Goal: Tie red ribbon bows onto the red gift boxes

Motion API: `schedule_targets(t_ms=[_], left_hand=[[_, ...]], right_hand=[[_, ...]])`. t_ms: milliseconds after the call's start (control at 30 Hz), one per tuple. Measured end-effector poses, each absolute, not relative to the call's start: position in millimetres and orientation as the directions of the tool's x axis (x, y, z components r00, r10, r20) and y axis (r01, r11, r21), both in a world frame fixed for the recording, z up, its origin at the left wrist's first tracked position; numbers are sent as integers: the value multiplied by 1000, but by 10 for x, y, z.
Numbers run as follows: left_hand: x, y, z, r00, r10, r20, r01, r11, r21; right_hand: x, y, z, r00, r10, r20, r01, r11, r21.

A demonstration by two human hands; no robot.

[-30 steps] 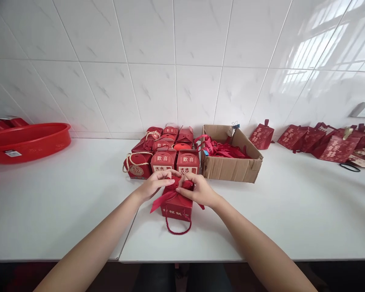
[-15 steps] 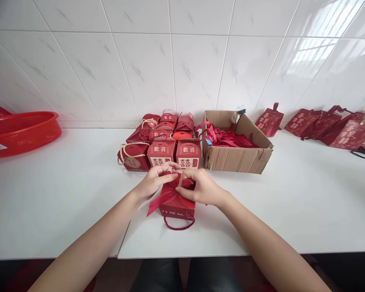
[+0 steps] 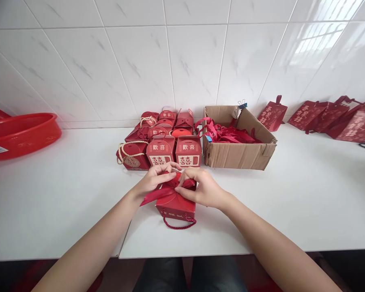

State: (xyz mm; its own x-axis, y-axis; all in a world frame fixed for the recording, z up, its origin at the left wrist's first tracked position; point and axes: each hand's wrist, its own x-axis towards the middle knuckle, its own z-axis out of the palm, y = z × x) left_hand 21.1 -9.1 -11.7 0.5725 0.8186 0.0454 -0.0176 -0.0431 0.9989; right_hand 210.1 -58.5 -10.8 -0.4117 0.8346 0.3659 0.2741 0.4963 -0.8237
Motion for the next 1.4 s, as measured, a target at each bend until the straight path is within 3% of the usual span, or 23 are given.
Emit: schedule_targets(t_ms=[200,433,900,1033,1133,1267,1333,1400], left_hand=[[172,-123,-150,603,796,54,-124,26,992],[140,-112,-190,606,794,56,-192,77,978],[144,-77,-253,595,796,111,-275,71,959],[141,-44,-284,599,789,135,-318,79,945],[148,-34,-282,591,793,148,-357,93,929],[161,-29,-282,529,842,104,-400,139,906],[171,-28,-296,533,844,55,-388,186,902],[190,-38,-317,559,829,5,-363,240,900]], right_hand=[[2185,-580,-150,-359,853,380,62,428,-902],[2220,-488,-300,-341,909,239,-177,188,-966],[2245,-448,-356,-357,897,261,-120,233,-965],[2288,-304,-422,-256,910,326,-135,300,-944],[2496,-234,-428,-250,934,255,24,269,-963],[2873,-429,-402,-504,863,32,404,268,-874],[2940,-610,-418,-562,821,-101,509,247,-825],[2867,-782,-454,-541,832,-120,549,242,-800]])
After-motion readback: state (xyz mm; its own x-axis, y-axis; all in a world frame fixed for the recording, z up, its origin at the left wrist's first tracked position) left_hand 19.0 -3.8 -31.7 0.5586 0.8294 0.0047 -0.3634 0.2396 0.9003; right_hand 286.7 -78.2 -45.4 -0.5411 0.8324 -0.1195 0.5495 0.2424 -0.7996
